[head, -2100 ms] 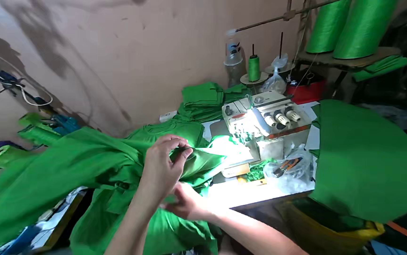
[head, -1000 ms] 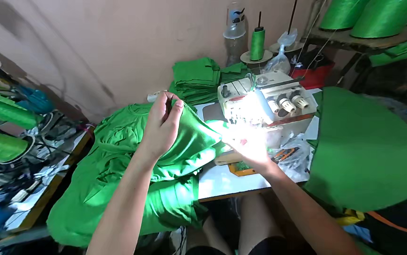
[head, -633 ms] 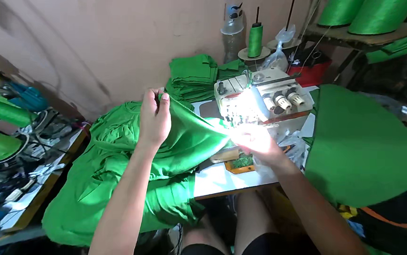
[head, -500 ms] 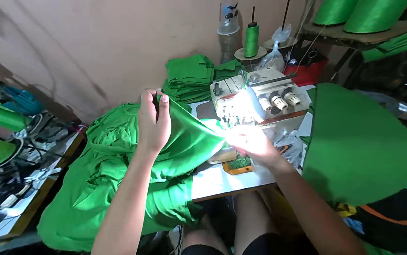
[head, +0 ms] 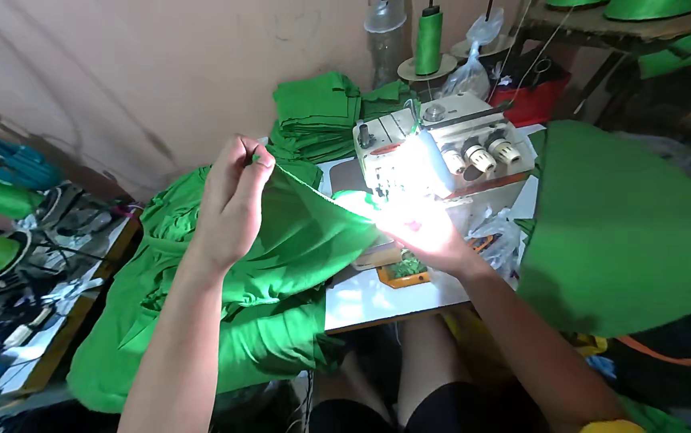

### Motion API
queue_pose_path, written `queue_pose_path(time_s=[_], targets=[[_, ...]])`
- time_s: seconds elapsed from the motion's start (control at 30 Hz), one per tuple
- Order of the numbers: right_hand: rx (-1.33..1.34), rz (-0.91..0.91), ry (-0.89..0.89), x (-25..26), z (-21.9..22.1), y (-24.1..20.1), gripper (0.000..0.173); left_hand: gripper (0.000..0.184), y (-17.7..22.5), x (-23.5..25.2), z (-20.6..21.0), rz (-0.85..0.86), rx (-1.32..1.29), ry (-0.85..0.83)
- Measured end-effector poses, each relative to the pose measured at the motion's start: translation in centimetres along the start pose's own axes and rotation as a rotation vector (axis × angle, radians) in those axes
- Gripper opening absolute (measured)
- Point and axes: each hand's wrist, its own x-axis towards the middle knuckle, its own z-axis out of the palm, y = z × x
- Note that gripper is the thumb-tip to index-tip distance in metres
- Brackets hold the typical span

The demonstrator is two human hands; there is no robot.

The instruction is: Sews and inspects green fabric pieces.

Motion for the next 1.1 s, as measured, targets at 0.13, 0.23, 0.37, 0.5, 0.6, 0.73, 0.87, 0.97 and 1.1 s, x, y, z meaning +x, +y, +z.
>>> queue_pose_path(time_s=[0.13,0.23,0.37,0.5,0.6,0.73,0.87,0.97,1.1], targets=[[-0.02,0.06,0.003,-0.1,0.4,-0.5,0.007,0.025,0.9,-1.0,-0.4,0.023,-0.181,0.03],[-0.025,0.018,-0.045,-0.2,0.2,0.0,0.007,0.024,1.7,-1.7,-0.6,0.059,-0.178,0.018],[-0.028,-0.048,-0.074,-0.4,-0.6,0.6,0.008,0.02,1.2,-1.2,-0.7,0.023,-0.128,-0.028],[-0.045,-0.074,-0.091,-0.3,-1.2,0.8,0.005,0.032,1.4,-0.9,-1.3,0.181,0.123,-0.242],[-0.152,-0.174,-0.12,-0.7,-1.7,1.0,0.008,0.027,1.8,-0.8,-1.0,0.313,0.324,-0.269],[-0.257,-0.351,-0.093,-0.9,-1.5,1.5,0.015,0.019,2.3,-1.1,-0.4,0.398,0.352,-0.244],[-0.284,-0.368,-0.025,-0.9,-0.8,1.5,0.014,0.031,2.5,-1.5,0.6,0.412,0.478,-0.174],[-0.245,-0.354,0.04,-0.7,0.2,1.8,0.013,0.03,2.2,-1.1,1.2,0.391,0.475,-0.188],[-0.266,-0.346,0.082,-0.5,0.9,1.8,0.014,0.027,1.5,-0.5,1.9,0.345,0.305,-0.222]])
